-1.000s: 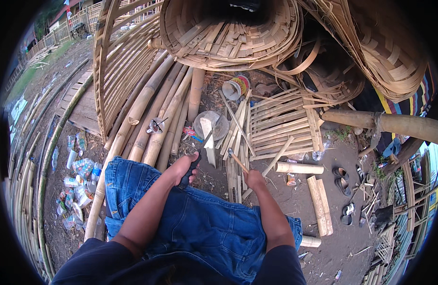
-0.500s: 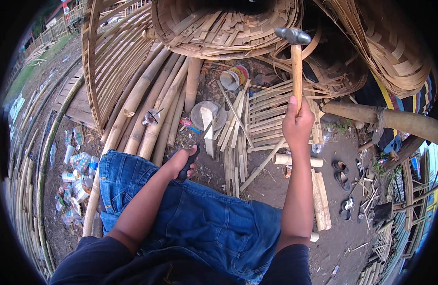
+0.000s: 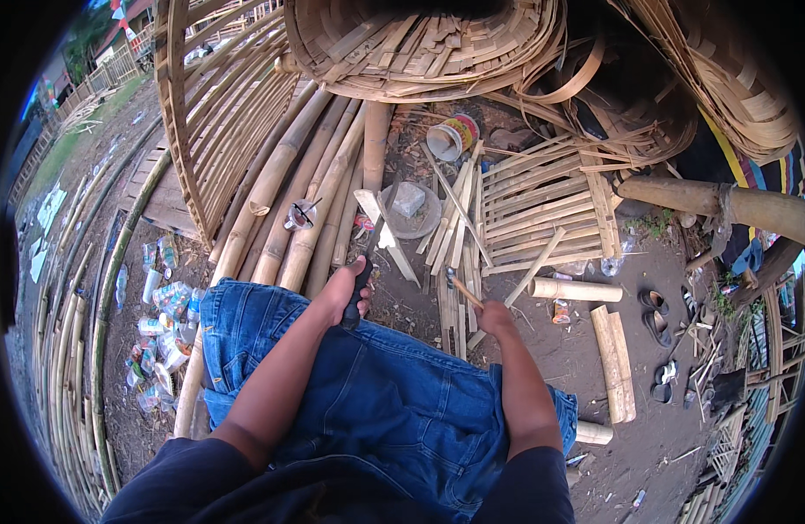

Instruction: The person uses a hammer and a blade to work on bamboo pieces, hitting the blade to split or shape the bamboo slats for furniture construction.

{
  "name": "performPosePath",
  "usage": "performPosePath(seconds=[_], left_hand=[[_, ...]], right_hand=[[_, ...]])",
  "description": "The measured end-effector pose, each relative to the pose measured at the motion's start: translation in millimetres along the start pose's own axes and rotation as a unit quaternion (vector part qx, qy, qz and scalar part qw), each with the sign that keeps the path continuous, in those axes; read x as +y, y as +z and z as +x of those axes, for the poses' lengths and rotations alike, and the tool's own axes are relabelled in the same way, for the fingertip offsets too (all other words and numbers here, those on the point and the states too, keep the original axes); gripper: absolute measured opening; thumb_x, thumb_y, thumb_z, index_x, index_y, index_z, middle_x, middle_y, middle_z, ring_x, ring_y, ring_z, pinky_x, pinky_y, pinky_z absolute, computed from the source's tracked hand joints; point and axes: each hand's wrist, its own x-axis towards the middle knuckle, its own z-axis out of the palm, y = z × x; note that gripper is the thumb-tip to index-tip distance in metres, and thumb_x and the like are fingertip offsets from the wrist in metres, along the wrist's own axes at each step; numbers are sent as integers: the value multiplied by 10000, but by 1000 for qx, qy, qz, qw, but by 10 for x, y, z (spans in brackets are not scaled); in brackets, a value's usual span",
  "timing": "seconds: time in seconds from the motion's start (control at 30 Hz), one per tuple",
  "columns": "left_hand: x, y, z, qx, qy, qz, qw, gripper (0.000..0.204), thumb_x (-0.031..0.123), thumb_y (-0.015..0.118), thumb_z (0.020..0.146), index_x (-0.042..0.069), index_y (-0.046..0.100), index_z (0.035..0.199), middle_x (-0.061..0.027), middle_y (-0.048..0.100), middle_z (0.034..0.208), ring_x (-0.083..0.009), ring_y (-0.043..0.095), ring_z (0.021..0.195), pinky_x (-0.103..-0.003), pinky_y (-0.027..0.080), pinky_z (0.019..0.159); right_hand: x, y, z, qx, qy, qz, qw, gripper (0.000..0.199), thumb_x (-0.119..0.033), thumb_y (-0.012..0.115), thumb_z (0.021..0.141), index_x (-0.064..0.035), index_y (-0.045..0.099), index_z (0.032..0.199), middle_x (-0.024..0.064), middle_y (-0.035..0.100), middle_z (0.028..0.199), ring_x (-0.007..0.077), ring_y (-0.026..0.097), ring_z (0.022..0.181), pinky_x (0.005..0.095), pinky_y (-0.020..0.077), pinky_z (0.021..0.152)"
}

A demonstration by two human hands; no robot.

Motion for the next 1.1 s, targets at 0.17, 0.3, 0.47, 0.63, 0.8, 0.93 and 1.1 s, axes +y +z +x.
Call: performPosePath(seconds=[0.17, 0.3, 0.47, 0.63, 0.8, 0.93, 1.1], left_hand=[[-37, 267, -72, -2, 9, 61, 998, 422, 449, 426, 967, 40, 449, 868, -41, 453, 595, -160, 436, 410, -314, 372, 388], [-135, 445, -59, 40, 17, 108, 993, 458, 476, 422, 966, 23, 453, 905, -57, 472, 646, -170, 476, 429, -323, 419, 406], [160, 545, -16, 63, 36, 296, 952, 500, 475, 414, 969, -18, 496, 987, -65, 498, 691, -157, 514, 453, -307, 449, 425], [411, 271, 105, 54, 111, 457, 881, 496, 473, 505, 933, -18, 540, 991, -69, 531, 668, -140, 519, 447, -306, 438, 435], [437, -15, 158, 61, 299, 603, 737, 433, 398, 693, 814, -14, 586, 893, -68, 519, 540, -171, 541, 452, -342, 435, 474], [632, -89, 156, 86, 302, 701, 640, 374, 330, 745, 729, 38, 645, 941, -169, 631, 734, -344, 634, 742, -424, 494, 689], [717, -213, 210, 79, 321, 706, 627, 368, 309, 750, 710, 46, 664, 953, -195, 653, 802, -370, 641, 816, -444, 502, 731]], right_hand=[[-352, -227, -28, 102, 78, 142, 981, 574, -454, 471, 940, 89, 631, 844, 272, 621, 717, 419, 632, 741, 465, 489, 703], [-657, -383, -21, 97, 82, 230, 965, 584, -459, 466, 946, 88, 619, 813, 250, 604, 649, 396, 623, 622, 455, 484, 609], [-498, -428, -22, 115, 71, 231, 964, 594, -470, 454, 940, 87, 622, 821, 323, 615, 822, 470, 607, 847, 488, 472, 773], [-514, -477, -59, 184, 51, 229, 955, 566, -455, 461, 940, 80, 622, 847, 313, 616, 819, 466, 609, 846, 478, 472, 768], [-717, -829, -266, 208, 8, 264, 942, 506, -410, 479, 940, 71, 618, 871, 285, 614, 758, 435, 612, 761, 461, 469, 709], [-799, -999, -411, 226, -14, 272, 935, 497, -412, 480, 951, 60, 607, 860, 283, 587, 716, 445, 585, 705, 457, 458, 669], [-892, -1052, -468, 204, -13, 241, 949, 485, -397, 503, 941, 64, 596, 823, 266, 577, 675, 419, 583, 655, 455, 450, 639]])
